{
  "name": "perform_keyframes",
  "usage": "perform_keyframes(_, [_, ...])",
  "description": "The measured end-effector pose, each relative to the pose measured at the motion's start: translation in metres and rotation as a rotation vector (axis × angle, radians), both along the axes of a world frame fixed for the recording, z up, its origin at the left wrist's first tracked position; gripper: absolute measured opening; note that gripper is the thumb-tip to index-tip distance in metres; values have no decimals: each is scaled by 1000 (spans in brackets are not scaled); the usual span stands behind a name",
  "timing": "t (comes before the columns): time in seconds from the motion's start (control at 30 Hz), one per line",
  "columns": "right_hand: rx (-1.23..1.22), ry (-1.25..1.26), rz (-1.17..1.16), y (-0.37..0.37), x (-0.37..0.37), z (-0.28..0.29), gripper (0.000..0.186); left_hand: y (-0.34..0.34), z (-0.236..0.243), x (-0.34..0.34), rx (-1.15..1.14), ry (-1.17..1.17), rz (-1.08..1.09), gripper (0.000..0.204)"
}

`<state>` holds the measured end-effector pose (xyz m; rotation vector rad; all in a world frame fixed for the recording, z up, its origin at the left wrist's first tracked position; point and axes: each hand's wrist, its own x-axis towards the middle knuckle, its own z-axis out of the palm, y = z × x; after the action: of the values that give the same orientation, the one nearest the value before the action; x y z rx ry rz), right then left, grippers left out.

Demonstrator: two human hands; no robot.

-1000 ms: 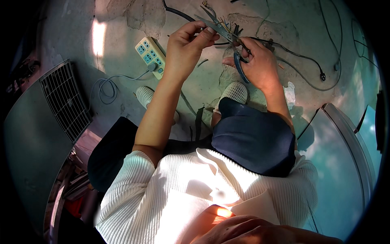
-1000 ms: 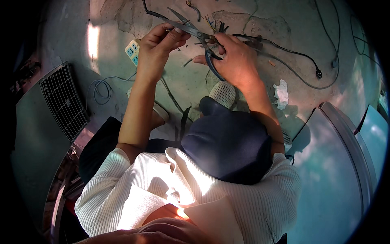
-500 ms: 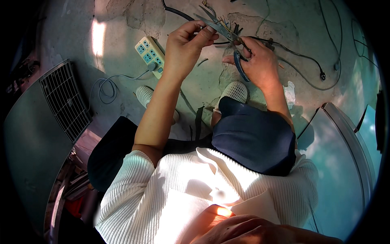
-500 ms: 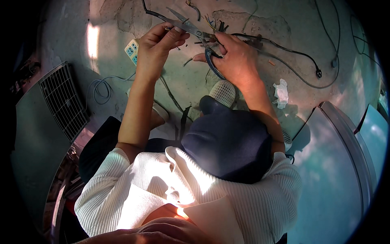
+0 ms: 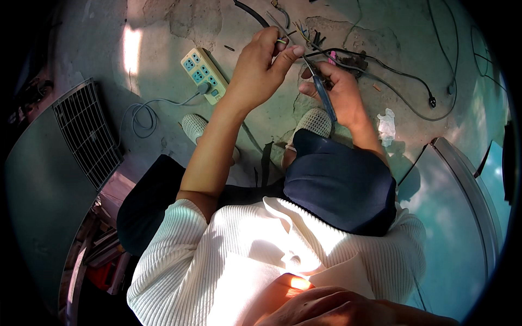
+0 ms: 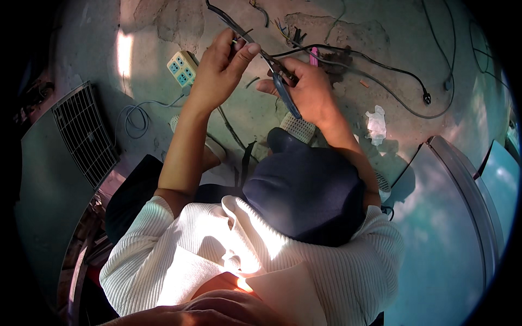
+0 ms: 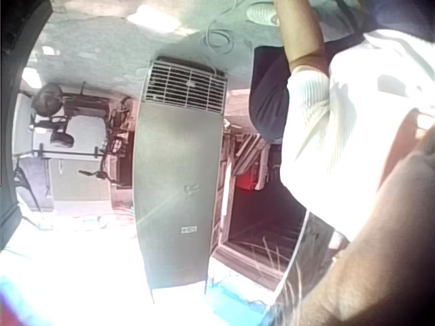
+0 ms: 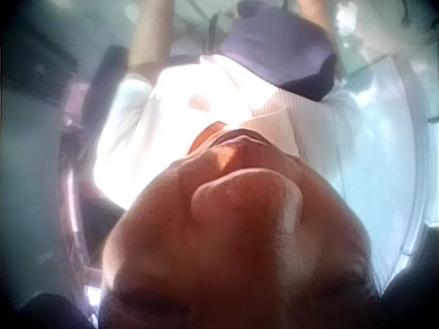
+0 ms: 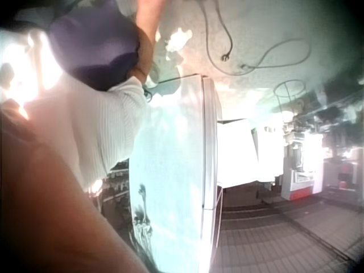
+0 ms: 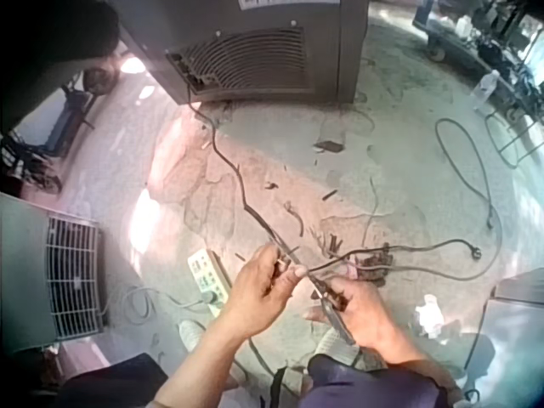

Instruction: The person strips the insulation from electric wires using scissors and twists the exposed copper strands together by hand.

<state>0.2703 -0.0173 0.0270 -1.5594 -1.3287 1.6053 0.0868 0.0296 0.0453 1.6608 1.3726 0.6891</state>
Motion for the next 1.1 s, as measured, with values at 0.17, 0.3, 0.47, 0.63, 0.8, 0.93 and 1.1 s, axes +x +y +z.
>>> perform_keyframes(0.17, [60, -50, -26, -3, -5, 1, 45, -1, 1, 1, -91, -83, 43, 36])
perform_keyframes(0.3, [112, -68, -46, -5, -9, 0, 46, -2, 4, 4, -109, -182, 80, 32])
perform_keyframes(0.47, [182, -97, -74, -9, -15, -6, 42, -6, 4, 8, -151, -271, 166, 39])
perform_keyframes(0.63, [214, 58, -196, -13, -20, -20, 41, -2, 3, 4, -155, -18, 188, 48])
perform_keyframes(0.8, [31, 326, -275, -4, -10, -11, 39, -3, -1, 5, -215, -157, 160, 34])
perform_keyframes(0.93, [97, 315, -291, 6, 0, -3, 32, -7, -9, 7, -268, -492, 107, 40])
perform_keyframes(1.1, [284, 301, -331, 17, 1, -9, 31, -8, -16, 8, -346, -631, 92, 28])
